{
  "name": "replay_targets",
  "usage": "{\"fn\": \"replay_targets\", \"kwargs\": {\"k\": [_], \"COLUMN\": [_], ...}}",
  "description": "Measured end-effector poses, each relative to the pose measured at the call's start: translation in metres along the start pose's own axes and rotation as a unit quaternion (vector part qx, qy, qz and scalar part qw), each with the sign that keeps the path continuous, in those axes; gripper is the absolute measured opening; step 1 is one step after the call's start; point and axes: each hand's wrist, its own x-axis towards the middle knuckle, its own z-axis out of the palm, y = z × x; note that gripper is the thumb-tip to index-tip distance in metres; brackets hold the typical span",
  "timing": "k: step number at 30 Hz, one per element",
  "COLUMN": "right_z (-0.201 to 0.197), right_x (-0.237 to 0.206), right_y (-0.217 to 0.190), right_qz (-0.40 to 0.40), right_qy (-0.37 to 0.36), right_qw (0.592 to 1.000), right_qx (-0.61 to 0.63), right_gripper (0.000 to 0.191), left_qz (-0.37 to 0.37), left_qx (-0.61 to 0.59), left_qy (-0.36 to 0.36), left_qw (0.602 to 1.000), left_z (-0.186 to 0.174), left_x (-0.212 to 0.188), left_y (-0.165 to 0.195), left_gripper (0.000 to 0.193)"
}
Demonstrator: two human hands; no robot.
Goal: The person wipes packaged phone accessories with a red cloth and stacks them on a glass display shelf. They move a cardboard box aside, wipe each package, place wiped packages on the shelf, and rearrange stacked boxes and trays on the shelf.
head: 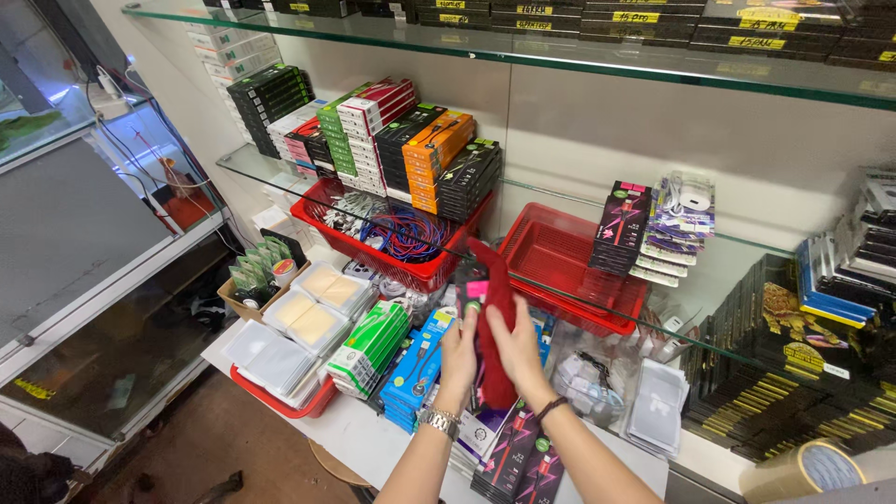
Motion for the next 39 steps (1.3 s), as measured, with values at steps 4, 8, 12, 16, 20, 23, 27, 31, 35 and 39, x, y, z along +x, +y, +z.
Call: {"fn": "replay_targets", "kwargs": {"k": [4,8,12,16,20,23,27,31,35,39], "right_z": [-0.012,-0.041,-0.003,-0.002,-0.028,-0.031,-0.035,-0.081,-0.134,-0.174], "right_x": [-0.055,-0.039,-0.01,-0.041,-0.076,-0.082,-0.065,-0.028,0.014,0.076], "right_y": [0.012,-0.016,-0.054,-0.071,-0.046,-0.008,0.029,0.023,-0.008,-0.034], "right_qz": [0.023,0.15,-0.105,-0.189,-0.055,-0.019,-0.284,0.194,0.143,0.106], "right_qy": [-0.055,-0.064,-0.102,-0.126,-0.18,-0.116,-0.073,-0.15,-0.098,0.049], "right_qw": [0.998,0.987,0.969,0.945,0.943,0.953,0.869,0.969,0.984,0.993], "right_qx": [-0.029,-0.013,-0.198,-0.236,-0.273,-0.277,-0.398,0.007,0.048,0.029], "right_gripper": [0.053,0.046,0.046,0.045,0.036,0.04,0.038,0.048,0.061,0.051], "left_qz": [-0.047,-0.077,-0.13,-0.171,-0.097,-0.117,-0.054,-0.088,-0.02,-0.051], "left_qx": [-0.091,-0.17,-0.277,-0.384,-0.38,-0.396,-0.218,-0.083,-0.068,0.122], "left_qy": [0.08,0.037,-0.004,-0.096,0.005,0.098,0.051,-0.048,-0.188,-0.215], "left_qw": [0.992,0.982,0.952,0.902,0.92,0.906,0.973,0.991,0.98,0.968], "left_z": [-0.025,-0.033,-0.001,-0.015,-0.061,-0.087,-0.067,0.004,0.097,0.162], "left_x": [0.035,0.03,-0.001,0.006,0.041,0.06,0.065,0.066,0.077,0.085], "left_y": [0.025,0.043,0.031,0.024,0.024,0.017,-0.001,-0.003,0.025,0.04], "left_gripper": [0.052,0.047,0.051,0.06,0.062,0.053,0.029,0.03,0.044,0.069]}}
